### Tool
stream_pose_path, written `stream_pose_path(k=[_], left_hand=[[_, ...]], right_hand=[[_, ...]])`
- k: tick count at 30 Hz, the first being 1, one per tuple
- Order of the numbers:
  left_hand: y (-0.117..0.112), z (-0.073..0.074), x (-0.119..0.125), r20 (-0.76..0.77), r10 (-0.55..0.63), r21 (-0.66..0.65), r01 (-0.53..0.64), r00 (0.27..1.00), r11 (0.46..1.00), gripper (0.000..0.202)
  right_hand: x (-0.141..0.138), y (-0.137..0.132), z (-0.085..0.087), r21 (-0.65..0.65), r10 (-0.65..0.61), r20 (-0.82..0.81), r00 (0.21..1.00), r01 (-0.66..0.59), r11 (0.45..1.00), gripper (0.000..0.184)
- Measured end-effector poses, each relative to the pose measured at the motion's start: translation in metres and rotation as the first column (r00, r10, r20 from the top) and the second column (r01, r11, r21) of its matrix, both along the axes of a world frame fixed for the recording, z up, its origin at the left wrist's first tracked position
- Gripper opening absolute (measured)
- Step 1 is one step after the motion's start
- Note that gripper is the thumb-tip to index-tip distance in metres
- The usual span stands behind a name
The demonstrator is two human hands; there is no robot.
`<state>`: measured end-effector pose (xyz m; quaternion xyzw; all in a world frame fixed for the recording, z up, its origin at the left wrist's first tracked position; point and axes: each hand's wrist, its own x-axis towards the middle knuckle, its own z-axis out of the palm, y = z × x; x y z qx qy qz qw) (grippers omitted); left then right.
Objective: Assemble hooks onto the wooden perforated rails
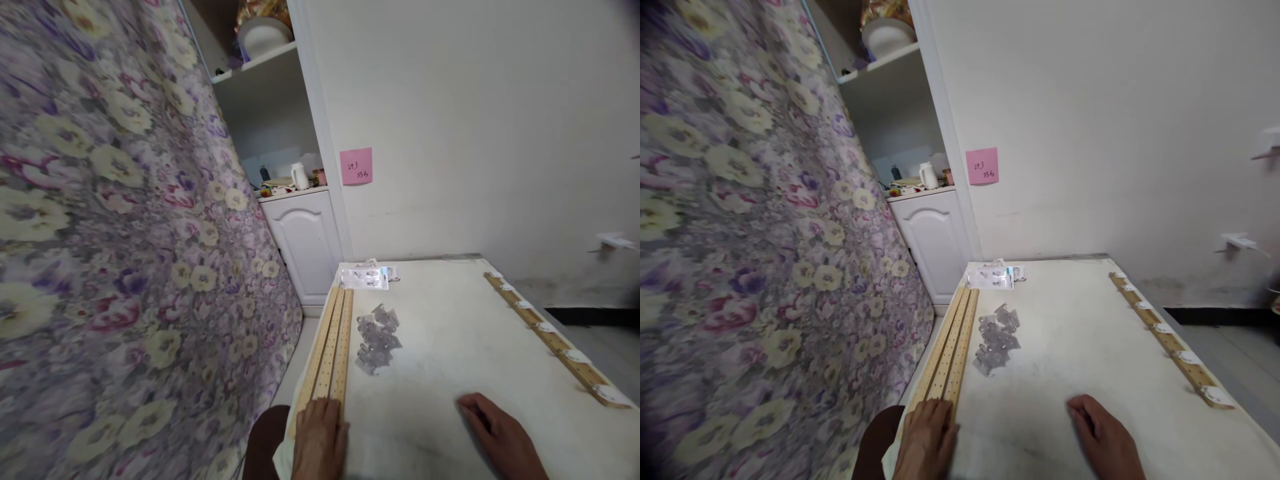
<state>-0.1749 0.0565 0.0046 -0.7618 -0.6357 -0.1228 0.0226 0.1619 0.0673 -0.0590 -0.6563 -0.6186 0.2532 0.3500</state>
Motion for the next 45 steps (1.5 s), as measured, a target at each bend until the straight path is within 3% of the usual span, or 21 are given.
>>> stream_pose_path(k=[4,10,16,25,31,34,37,41,45], left_hand=[[0.011,0.002,0.014,-0.045,0.080,0.006,-0.080,0.996,0.997,0.027],[0.049,0.005,0.040,-0.208,0.184,-0.008,-0.190,0.961,0.982,0.030],[0.075,0.001,0.048,-0.280,0.251,0.001,-0.261,0.927,0.965,0.040],[0.086,0.003,0.046,-0.264,0.267,0.035,-0.267,0.927,0.963,0.037],[0.073,0.013,0.041,-0.206,0.324,0.086,-0.313,0.923,0.946,0.038],[0.059,0.012,0.038,-0.150,0.240,0.134,-0.221,0.959,0.966,0.042],[0.044,0.000,0.044,-0.118,0.019,0.203,0.006,0.993,0.979,0.044],[0.026,-0.019,0.064,-0.134,-0.261,0.166,0.281,0.956,0.945,0.044],[0.021,-0.024,0.079,-0.132,-0.384,0.116,0.399,0.914,0.909,0.051]], right_hand=[[0.000,0.001,0.001,-0.020,0.006,-0.002,1.000,-0.006,1.000,0.035],[-0.002,0.002,-0.001,0.017,0.012,-0.027,1.000,-0.011,1.000,0.034],[-0.002,0.003,0.001,0.030,0.022,-0.056,0.998,-0.021,0.999,0.033],[-0.003,0.003,0.008,0.065,0.014,-0.072,0.997,-0.009,0.998,0.033],[-0.001,0.004,0.006,0.059,0.043,-0.091,0.995,-0.038,0.998,0.032],[0.001,0.002,0.006,0.081,0.038,-0.135,0.990,-0.027,0.996,0.033],[0.004,0.000,0.008,0.108,-0.024,-0.209,0.978,0.047,0.993,0.034],[0.007,-0.007,0.007,0.156,-0.126,-0.279,0.952,0.174,0.972,0.035],[0.006,-0.012,0.007,0.180,-0.135,-0.281,0.950,0.191,0.965,0.034]])
